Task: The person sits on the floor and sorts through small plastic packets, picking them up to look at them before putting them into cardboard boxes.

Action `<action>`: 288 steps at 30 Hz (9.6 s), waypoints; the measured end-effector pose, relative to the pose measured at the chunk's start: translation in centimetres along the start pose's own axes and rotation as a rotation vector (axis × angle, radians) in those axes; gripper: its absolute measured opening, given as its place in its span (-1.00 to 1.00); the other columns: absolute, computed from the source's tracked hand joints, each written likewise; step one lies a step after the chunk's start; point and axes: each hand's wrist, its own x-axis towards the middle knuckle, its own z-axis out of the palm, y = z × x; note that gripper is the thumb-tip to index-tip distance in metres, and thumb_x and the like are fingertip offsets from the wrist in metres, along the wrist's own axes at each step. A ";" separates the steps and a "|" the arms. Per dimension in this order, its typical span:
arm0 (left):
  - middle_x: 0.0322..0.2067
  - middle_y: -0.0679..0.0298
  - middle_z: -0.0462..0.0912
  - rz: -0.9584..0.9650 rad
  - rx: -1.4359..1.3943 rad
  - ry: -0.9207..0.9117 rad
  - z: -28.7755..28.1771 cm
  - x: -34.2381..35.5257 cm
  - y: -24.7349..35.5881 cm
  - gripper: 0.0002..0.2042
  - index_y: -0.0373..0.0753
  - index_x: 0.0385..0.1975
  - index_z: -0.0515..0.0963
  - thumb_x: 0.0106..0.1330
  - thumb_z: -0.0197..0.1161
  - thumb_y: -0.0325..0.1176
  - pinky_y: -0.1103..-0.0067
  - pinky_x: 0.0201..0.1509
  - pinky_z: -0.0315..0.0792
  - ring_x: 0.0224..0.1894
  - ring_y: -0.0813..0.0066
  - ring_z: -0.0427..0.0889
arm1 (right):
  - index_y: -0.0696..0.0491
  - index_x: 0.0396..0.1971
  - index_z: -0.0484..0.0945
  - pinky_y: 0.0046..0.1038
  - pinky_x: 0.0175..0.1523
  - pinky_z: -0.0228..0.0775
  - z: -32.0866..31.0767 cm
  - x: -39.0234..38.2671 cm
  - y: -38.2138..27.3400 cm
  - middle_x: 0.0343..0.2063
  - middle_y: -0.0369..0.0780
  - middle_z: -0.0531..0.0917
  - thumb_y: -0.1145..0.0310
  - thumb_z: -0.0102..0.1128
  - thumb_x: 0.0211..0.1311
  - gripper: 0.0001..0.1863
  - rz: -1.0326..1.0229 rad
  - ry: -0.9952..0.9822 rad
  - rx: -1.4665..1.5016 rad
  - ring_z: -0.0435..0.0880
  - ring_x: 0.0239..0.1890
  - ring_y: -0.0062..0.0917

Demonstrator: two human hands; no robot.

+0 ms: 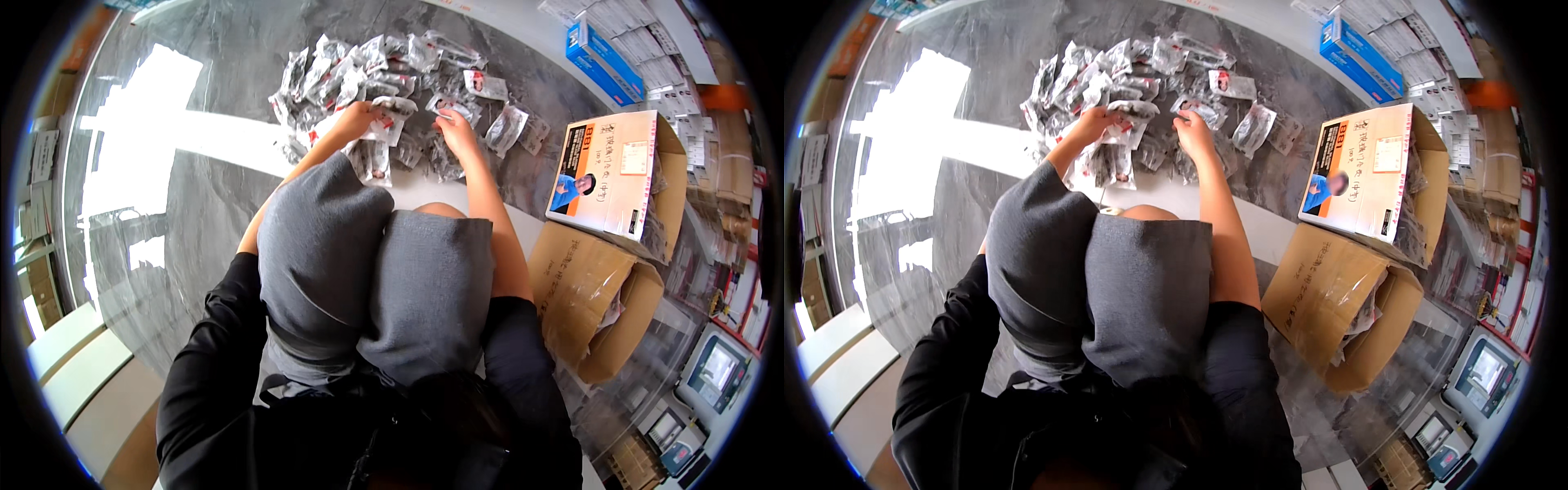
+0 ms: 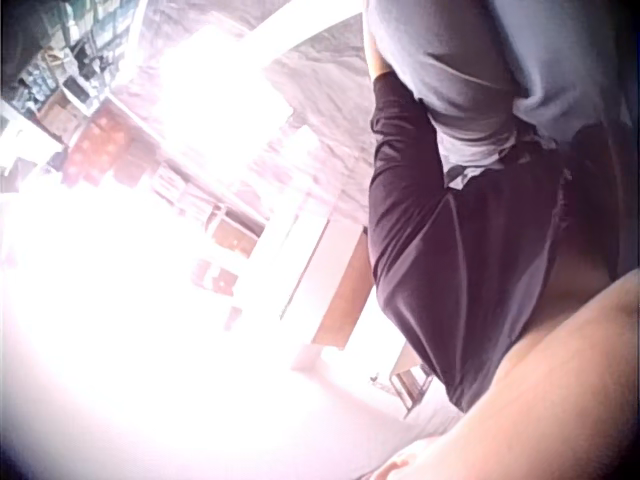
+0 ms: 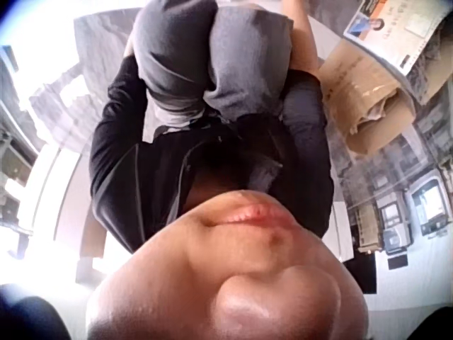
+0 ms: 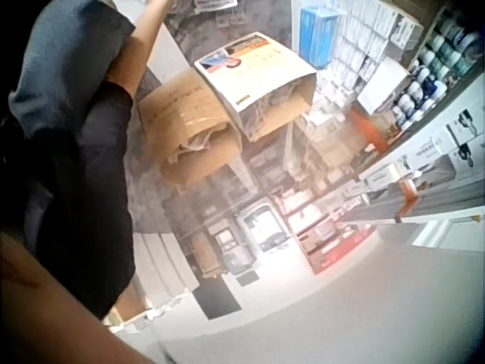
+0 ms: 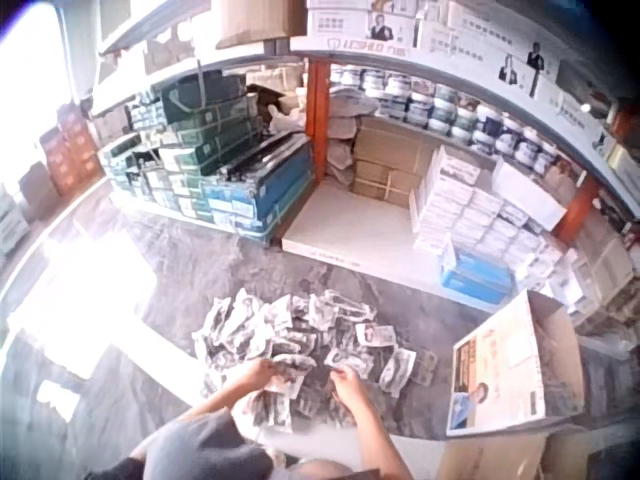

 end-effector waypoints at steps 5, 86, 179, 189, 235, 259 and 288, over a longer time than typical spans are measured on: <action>-0.54 0.27 0.55 0.026 -0.087 -0.136 -0.5 0.4 5.9 -0.76 -0.39 -0.42 0.51 0.16 0.13 -0.29 0.66 -0.39 0.33 -0.50 0.61 0.45 | -0.06 -0.05 0.28 -0.48 -0.29 0.34 -1.5 -2.4 -6.9 -0.30 -0.28 0.49 0.06 0.03 0.10 -0.55 0.247 0.204 0.420 0.47 -0.32 -0.57; -0.48 0.36 0.54 0.409 -0.374 0.044 -2.5 -7.6 28.0 -0.68 -0.32 -0.32 0.47 0.19 0.08 -0.13 0.76 -0.50 0.30 -0.48 0.70 0.50 | 0.17 -0.33 0.42 -0.49 -0.16 0.40 -9.7 -14.2 -21.2 -0.38 -0.19 0.50 0.38 0.04 0.10 -0.82 -0.135 0.140 0.967 0.47 -0.32 -0.52; -0.40 0.22 0.53 0.319 -0.446 -0.051 -1.9 -8.4 28.2 -0.61 -0.44 -0.24 0.39 0.25 0.00 -0.15 0.61 -0.29 0.50 -0.36 0.54 0.56 | 0.26 -0.48 0.55 -0.65 -0.48 0.40 -8.9 -16.6 -23.0 -0.62 -0.29 0.53 0.37 0.22 -0.01 -0.78 -0.431 0.528 0.539 0.46 -0.60 -0.69; -0.37 0.18 0.54 0.265 -0.485 0.015 -1.8 -8.4 28.4 -0.60 -0.46 -0.23 0.38 0.25 0.00 -0.15 0.62 -0.34 0.49 -0.36 0.50 0.57 | 0.24 -0.55 0.54 -0.70 -0.51 0.33 -9.4 -16.6 -23.0 -0.71 -0.29 0.50 0.30 0.15 0.06 -0.74 -0.486 0.461 0.114 0.47 -0.67 -0.69; -0.57 0.30 0.53 0.344 -0.753 -0.108 -0.4 -10.2 30.2 -0.76 -0.28 -0.48 0.48 0.11 0.20 -0.20 0.67 -0.57 0.38 -0.59 0.58 0.50 | 0.14 -0.33 0.45 -0.51 -0.16 0.38 -8.4 -16.6 -24.2 -0.35 -0.21 0.56 0.36 0.07 0.11 -0.82 -0.390 0.089 1.208 0.55 -0.29 -0.51; -0.61 0.28 0.53 0.291 -0.687 0.049 0.1 -10.0 30.3 -0.79 -0.35 -0.52 0.52 -0.04 0.32 -0.33 0.72 -0.68 0.31 -0.69 0.60 0.45 | 0.25 -0.32 0.49 -0.52 -0.22 0.37 -7.7 -17.8 -25.0 -0.37 -0.18 0.56 0.32 0.17 0.05 -0.71 -0.428 0.305 0.842 0.54 -0.35 -0.50; -0.50 0.22 0.51 0.304 -0.852 0.022 -0.9 -8.6 28.6 -0.81 -0.38 -0.46 0.42 0.21 0.07 -0.35 0.60 -0.33 0.52 -0.47 0.49 0.53 | 0.07 -0.49 0.44 -0.68 -0.51 0.35 -9.1 -17.6 -24.2 -0.64 -0.31 0.47 0.32 0.25 -0.03 -0.81 -0.182 0.089 0.795 0.48 -0.62 -0.64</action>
